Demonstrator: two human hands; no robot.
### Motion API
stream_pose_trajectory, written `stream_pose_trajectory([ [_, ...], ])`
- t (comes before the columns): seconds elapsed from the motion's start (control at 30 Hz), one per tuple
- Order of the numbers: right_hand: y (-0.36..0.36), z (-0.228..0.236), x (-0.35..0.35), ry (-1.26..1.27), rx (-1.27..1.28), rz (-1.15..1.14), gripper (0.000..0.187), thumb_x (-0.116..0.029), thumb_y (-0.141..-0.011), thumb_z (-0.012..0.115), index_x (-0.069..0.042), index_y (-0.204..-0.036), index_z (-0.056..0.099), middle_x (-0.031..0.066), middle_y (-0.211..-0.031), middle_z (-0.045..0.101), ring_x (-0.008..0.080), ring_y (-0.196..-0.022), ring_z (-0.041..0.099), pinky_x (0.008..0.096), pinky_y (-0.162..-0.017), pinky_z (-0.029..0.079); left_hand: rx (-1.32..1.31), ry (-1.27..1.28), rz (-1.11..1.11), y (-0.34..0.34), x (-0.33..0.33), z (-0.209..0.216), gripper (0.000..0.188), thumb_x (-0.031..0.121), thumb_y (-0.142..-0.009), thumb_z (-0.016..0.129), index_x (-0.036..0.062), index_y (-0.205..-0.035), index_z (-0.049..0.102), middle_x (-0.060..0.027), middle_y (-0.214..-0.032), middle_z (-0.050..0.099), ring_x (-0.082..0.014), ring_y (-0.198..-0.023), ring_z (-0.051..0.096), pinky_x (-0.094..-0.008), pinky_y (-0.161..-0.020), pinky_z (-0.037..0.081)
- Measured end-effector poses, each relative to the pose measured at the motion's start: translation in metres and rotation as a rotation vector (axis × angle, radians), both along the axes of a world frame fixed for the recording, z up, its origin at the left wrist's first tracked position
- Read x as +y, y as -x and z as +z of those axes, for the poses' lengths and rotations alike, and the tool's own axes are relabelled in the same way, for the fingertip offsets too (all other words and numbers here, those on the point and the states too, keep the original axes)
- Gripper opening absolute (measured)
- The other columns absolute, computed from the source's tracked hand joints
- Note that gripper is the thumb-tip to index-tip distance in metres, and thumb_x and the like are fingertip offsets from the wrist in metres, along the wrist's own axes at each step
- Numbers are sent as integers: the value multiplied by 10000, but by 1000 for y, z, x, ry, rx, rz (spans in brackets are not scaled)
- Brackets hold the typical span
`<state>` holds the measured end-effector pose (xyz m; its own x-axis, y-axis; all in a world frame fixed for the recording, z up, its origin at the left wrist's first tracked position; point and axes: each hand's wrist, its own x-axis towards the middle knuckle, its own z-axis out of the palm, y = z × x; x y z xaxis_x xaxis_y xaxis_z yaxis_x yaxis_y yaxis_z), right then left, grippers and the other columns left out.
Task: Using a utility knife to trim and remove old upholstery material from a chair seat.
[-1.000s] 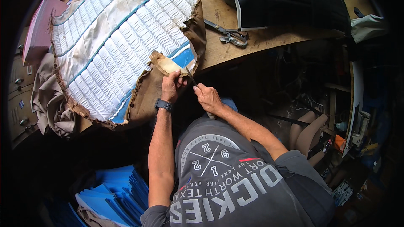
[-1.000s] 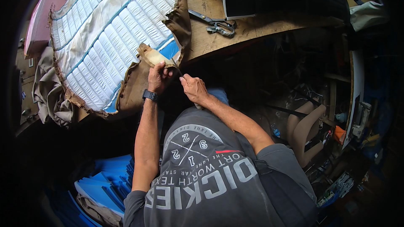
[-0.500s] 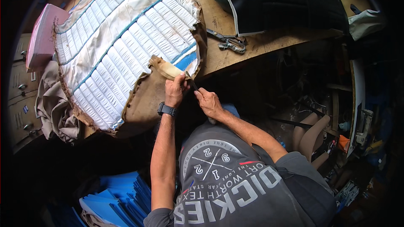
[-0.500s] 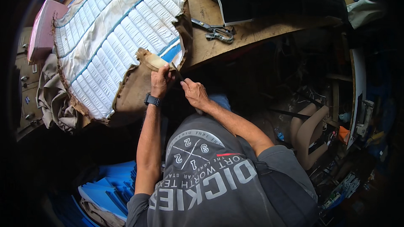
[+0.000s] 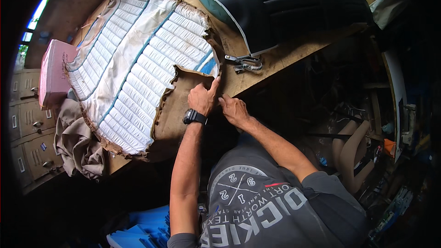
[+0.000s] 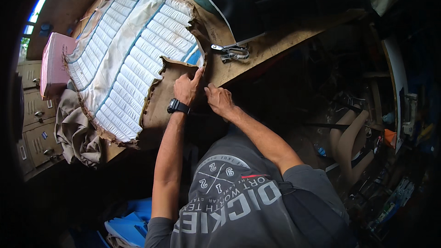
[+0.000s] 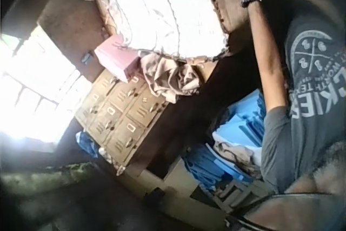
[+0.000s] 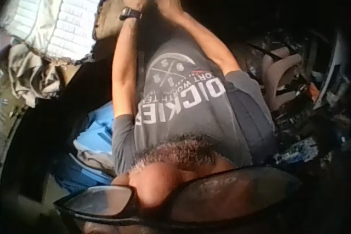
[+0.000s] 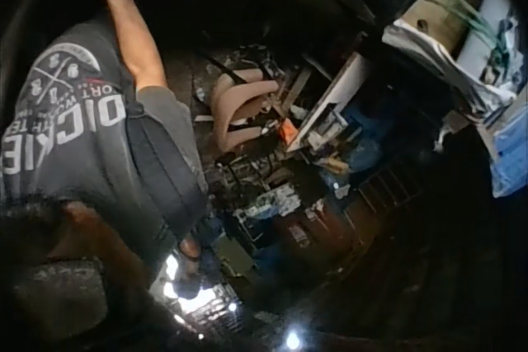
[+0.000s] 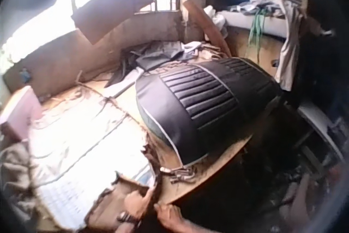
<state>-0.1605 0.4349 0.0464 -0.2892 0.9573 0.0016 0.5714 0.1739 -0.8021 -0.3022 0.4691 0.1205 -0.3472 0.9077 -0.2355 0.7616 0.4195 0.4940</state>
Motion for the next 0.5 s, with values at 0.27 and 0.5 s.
stream_pose_trajectory([
  [0.27,-3,4,2,94,76,20,256,-240,-1035,502,-14,-924,549,267,-726,637,491,-734,642,569,-619,492,153,79,-106,14,14,-21,739,637,-940,540,-68,-816,724,-315,-843,691,-495,-861,684,-554,-777,538],
  [0.5,-2,22,4,157,168,8,273,-233,-1036,501,-17,-871,531,260,-684,611,496,-716,630,552,-601,486,-145,-72,-70,36,-5,-49,542,452,-1014,509,-30,-842,686,-311,-733,616,-467,-711,627,-547,-655,444],
])
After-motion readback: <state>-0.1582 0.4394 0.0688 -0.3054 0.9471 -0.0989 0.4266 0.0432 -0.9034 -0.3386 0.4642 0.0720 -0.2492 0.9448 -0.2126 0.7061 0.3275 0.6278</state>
